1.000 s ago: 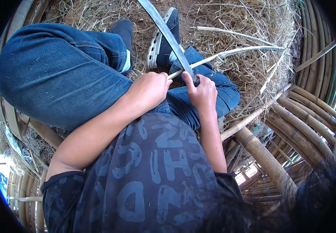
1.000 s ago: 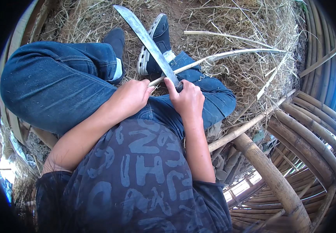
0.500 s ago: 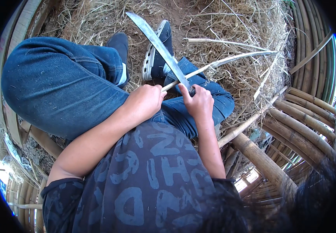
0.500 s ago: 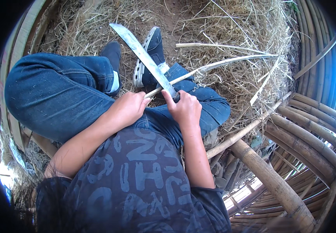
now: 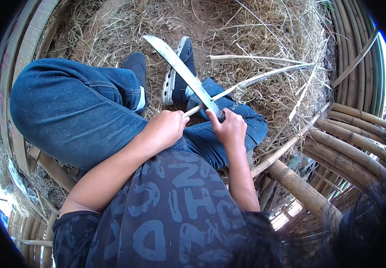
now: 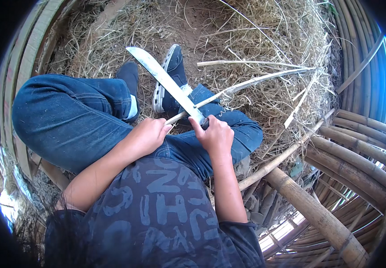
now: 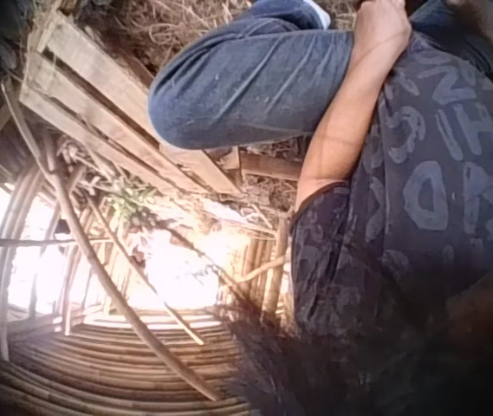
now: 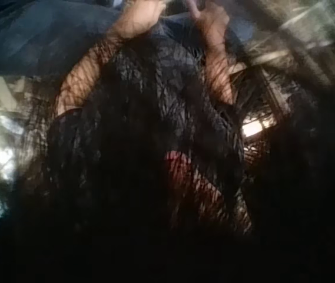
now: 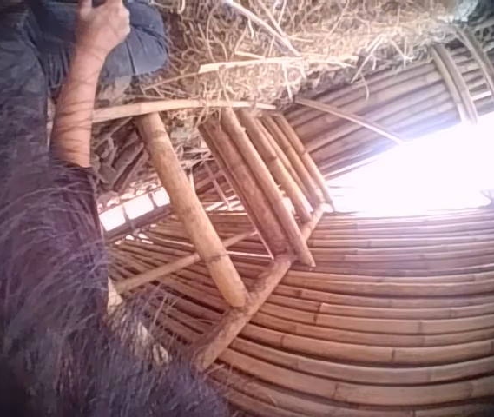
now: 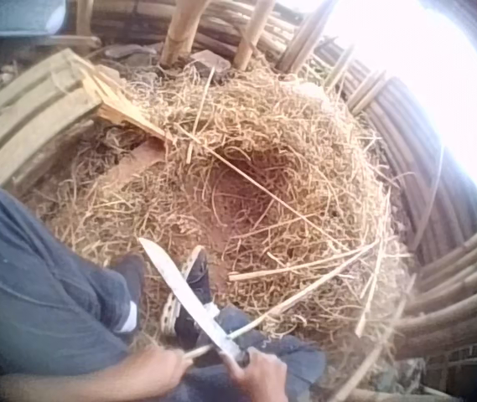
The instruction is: The person shaves a bamboo strip with a machete.
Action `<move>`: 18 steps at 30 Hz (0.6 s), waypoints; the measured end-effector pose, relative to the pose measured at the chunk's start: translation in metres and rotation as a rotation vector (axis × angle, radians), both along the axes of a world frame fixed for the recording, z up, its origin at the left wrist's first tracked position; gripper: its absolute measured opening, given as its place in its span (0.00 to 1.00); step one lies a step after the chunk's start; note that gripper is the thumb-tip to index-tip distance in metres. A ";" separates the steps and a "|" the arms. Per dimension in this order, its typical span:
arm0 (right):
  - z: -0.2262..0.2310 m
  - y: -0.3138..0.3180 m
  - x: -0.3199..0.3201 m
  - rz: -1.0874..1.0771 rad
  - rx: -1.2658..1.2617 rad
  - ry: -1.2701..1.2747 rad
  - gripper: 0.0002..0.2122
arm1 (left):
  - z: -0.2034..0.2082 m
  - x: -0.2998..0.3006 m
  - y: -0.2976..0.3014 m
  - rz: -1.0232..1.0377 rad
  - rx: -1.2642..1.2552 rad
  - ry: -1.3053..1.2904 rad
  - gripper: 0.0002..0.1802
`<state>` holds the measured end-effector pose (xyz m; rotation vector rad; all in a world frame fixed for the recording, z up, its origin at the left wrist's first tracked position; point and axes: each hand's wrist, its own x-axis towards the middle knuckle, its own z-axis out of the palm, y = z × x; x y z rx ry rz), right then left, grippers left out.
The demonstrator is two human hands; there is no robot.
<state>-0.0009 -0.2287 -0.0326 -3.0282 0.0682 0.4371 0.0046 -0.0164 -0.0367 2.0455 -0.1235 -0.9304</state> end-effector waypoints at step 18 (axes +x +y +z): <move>-0.007 -0.031 -0.014 -0.232 0.034 -0.052 0.28 | 0.003 0.005 0.001 -0.036 -0.003 0.034 0.20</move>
